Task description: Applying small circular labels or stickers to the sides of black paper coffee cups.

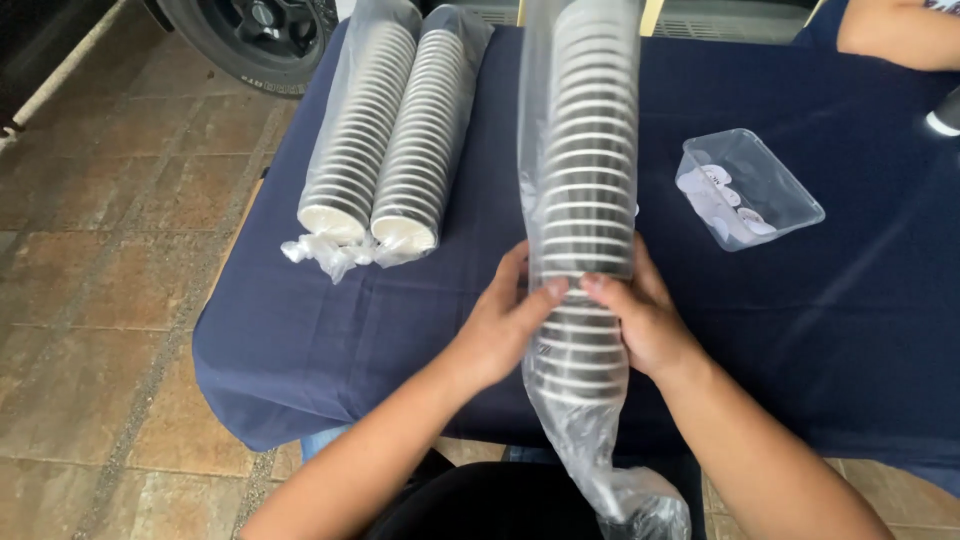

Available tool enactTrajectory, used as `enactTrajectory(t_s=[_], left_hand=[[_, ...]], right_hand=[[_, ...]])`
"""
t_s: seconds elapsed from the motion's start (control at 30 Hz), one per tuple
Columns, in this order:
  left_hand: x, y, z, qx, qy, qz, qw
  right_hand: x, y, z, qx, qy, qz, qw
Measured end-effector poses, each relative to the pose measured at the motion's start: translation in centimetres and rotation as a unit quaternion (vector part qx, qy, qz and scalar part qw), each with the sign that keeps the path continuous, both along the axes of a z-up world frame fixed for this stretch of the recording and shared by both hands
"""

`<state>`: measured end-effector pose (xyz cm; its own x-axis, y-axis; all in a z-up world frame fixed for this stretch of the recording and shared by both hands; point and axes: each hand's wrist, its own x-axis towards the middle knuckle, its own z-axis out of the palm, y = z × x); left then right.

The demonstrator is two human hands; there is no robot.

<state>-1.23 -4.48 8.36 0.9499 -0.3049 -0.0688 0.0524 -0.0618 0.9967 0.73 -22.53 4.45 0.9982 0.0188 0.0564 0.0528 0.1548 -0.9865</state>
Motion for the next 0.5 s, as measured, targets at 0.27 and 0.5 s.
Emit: enactTrajectory(t_s=[0.27, 0.5], left_hand=[[3.4, -3.3, 2.3, -0.299, -0.064, 0.186, 0.934], [3.4, -0.9, 0.2, -0.395, -0.183, 0.19, 0.88]], right_hand=[[-2.3, 0.6, 4.9, -0.291, -0.299, 0.051, 0.907], [-3.3, -1.3, 2.5, -0.293, -0.1, 0.122, 0.943]])
